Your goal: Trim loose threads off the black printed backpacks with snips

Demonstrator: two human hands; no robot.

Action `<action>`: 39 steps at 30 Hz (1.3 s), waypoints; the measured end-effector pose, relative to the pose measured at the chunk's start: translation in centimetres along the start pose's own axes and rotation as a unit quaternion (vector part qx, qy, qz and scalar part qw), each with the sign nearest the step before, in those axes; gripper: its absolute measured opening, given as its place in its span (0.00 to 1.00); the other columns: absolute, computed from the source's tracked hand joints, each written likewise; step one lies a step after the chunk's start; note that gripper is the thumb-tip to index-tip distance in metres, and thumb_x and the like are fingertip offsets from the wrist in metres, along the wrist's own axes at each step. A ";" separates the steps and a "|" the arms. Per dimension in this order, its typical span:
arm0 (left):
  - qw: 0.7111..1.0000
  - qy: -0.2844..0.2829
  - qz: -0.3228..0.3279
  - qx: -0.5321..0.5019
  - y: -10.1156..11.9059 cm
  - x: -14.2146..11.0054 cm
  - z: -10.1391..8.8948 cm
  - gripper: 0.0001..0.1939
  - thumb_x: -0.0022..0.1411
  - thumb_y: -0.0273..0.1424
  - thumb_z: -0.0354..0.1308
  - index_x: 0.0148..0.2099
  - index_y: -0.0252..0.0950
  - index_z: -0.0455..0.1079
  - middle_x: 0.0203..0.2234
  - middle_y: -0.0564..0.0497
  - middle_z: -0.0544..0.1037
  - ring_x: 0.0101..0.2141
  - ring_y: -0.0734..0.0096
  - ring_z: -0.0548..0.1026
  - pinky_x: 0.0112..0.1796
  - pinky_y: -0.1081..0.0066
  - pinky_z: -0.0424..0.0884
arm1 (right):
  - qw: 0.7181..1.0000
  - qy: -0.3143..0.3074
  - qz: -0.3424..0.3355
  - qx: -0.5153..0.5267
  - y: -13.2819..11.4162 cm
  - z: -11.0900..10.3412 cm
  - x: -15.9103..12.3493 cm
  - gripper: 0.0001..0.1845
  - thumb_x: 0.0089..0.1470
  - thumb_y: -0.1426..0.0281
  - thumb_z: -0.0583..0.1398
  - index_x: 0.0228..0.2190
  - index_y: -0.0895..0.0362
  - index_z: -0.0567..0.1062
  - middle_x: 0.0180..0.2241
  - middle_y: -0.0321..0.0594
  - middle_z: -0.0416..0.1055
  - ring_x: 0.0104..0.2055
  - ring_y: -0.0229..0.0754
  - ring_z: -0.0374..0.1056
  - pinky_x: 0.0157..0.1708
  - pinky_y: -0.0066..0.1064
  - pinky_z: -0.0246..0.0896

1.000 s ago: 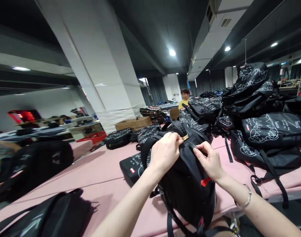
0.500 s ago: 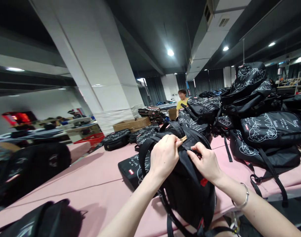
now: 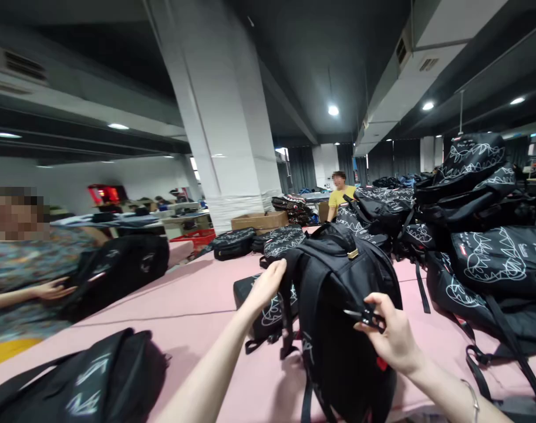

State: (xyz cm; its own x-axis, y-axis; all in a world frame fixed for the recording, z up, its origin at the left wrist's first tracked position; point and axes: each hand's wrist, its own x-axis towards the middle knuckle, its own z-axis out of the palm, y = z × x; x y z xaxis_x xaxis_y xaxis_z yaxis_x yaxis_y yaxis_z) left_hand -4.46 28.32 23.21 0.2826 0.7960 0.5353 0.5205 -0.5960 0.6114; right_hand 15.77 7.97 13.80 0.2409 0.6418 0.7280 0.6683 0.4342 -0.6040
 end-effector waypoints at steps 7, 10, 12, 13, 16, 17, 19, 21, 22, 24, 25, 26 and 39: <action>0.992 -0.051 0.107 -0.031 4.0 -8.4 1.7 0.17 0.62 0.40 0.45 0.45 0.35 0.64 0.41 0.47 0.74 0.42 0.65 0.72 0.43 0.67 0.67 | 0.959 0.234 0.154 0.036 7.7 -4.7 7.0 0.19 0.45 0.57 0.60 0.29 0.62 0.68 0.30 0.44 0.69 0.34 0.42 0.65 0.35 0.32 0.59; 0.964 -0.120 0.235 -0.029 7.2 -11.3 2.5 0.16 0.62 0.35 0.47 0.51 0.36 0.63 0.42 0.46 0.74 0.41 0.67 0.72 0.41 0.69 0.68 | 0.952 0.276 0.132 0.034 7.4 -7.0 8.9 0.20 0.45 0.56 0.61 0.28 0.61 0.68 0.28 0.40 0.68 0.31 0.39 0.64 0.33 0.30 0.59; 0.949 -0.114 0.291 -0.032 8.5 -12.3 2.9 0.13 0.62 0.32 0.48 0.48 0.37 0.65 0.37 0.48 0.75 0.36 0.69 0.73 0.36 0.72 0.69 | 0.960 0.261 0.099 0.018 5.3 -7.6 9.1 0.19 0.45 0.56 0.61 0.29 0.60 0.68 0.28 0.39 0.68 0.30 0.38 0.63 0.33 0.29 0.58; 0.943 -0.097 0.316 -0.041 8.9 -12.6 3.0 0.10 0.62 0.30 0.48 0.44 0.37 0.67 0.33 0.49 0.75 0.33 0.71 0.73 0.33 0.74 0.69 | 0.968 0.239 0.081 0.011 4.0 -7.5 9.0 0.18 0.46 0.56 0.61 0.30 0.60 0.69 0.29 0.39 0.68 0.31 0.37 0.64 0.33 0.28 0.58; 0.925 0.037 0.370 -0.080 9.2 -12.3 3.1 0.06 0.60 0.24 0.49 0.38 0.36 0.67 0.27 0.50 0.74 0.29 0.72 0.71 0.32 0.73 0.68 | 0.988 0.152 0.018 -0.025 -0.2 -6.4 8.3 0.15 0.50 0.58 0.59 0.31 0.58 0.69 0.30 0.39 0.69 0.31 0.38 0.64 0.32 0.27 0.59; 0.923 0.105 0.361 -0.086 9.1 -11.8 3.0 0.07 0.59 0.23 0.49 0.38 0.35 0.67 0.29 0.48 0.74 0.31 0.71 0.71 0.35 0.71 0.68 | 0.992 0.122 -0.008 -0.040 -1.4 -5.8 8.1 0.14 0.51 0.59 0.58 0.32 0.58 0.70 0.29 0.39 0.69 0.31 0.37 0.64 0.32 0.27 0.59; 0.931 0.201 0.293 -0.085 8.6 -10.3 2.7 0.13 0.59 0.23 0.48 0.46 0.35 0.64 0.39 0.44 0.73 0.42 0.66 0.70 0.44 0.64 0.65 | 0.995 0.062 -0.056 -0.062 -3.5 -4.6 7.9 0.11 0.53 0.62 0.57 0.32 0.58 0.70 0.29 0.38 0.69 0.30 0.37 0.65 0.32 0.27 0.59; 0.955 0.172 0.215 -0.111 7.9 -8.6 2.6 0.19 0.60 0.24 0.44 0.54 0.34 0.59 0.47 0.44 0.70 0.50 0.65 0.65 0.52 0.58 0.59 | 0.994 0.014 -0.086 -0.066 -5.1 -3.4 8.1 0.10 0.54 0.63 0.56 0.33 0.57 0.71 0.30 0.39 0.70 0.32 0.38 0.66 0.34 0.26 0.60; 0.965 0.118 0.186 -0.145 7.6 -7.8 2.5 0.21 0.60 0.24 0.43 0.56 0.34 0.56 0.49 0.44 0.69 0.52 0.66 0.63 0.54 0.58 0.57 | 0.994 -0.004 -0.092 -0.065 -5.7 -2.9 8.3 0.10 0.54 0.64 0.56 0.34 0.57 0.71 0.31 0.39 0.71 0.33 0.38 0.67 0.34 0.26 0.60; 0.958 0.016 0.148 -0.244 6.9 -6.7 2.5 0.23 0.59 0.25 0.42 0.57 0.34 0.54 0.49 0.45 0.69 0.52 0.68 0.63 0.55 0.59 0.55 | 0.992 -0.028 -0.094 -0.077 -6.4 -2.0 8.8 0.10 0.53 0.63 0.57 0.35 0.56 0.72 0.33 0.39 0.72 0.34 0.39 0.68 0.34 0.27 0.60; 0.947 -0.007 0.130 -0.293 6.6 -6.5 2.4 0.22 0.58 0.26 0.43 0.56 0.33 0.56 0.48 0.45 0.70 0.51 0.69 0.65 0.55 0.61 0.56 | 0.991 -0.035 -0.093 -0.091 -6.6 -1.7 9.0 0.10 0.52 0.63 0.57 0.34 0.56 0.72 0.32 0.39 0.72 0.33 0.40 0.68 0.33 0.27 0.60; 0.935 -0.009 0.108 -0.338 6.4 -6.4 2.4 0.19 0.58 0.27 0.45 0.53 0.33 0.59 0.44 0.46 0.72 0.49 0.68 0.67 0.54 0.61 0.58 | 0.989 -0.040 -0.093 -0.106 -6.7 -1.4 9.1 0.10 0.51 0.63 0.58 0.33 0.56 0.72 0.31 0.38 0.72 0.31 0.40 0.68 0.31 0.27 0.60; 0.939 -0.072 0.105 -0.319 6.0 -5.5 0.0 0.12 0.54 0.35 0.56 0.38 0.34 0.70 0.32 0.50 0.74 0.33 0.70 0.71 0.35 0.72 0.67 | 0.988 -0.041 -0.089 -0.122 -7.0 -2.8 6.2 0.04 0.45 0.77 0.55 0.26 0.57 0.68 0.22 0.33 0.66 0.23 0.32 0.60 0.25 0.21 0.55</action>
State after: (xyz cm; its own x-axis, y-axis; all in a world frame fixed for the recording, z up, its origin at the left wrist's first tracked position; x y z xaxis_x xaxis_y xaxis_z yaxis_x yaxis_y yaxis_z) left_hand -2.91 20.41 23.95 0.4558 0.6316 0.6272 -0.1354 -0.6472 0.7502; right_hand 14.55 7.18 23.40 0.0538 0.6230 0.7803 0.8468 0.3856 -0.3663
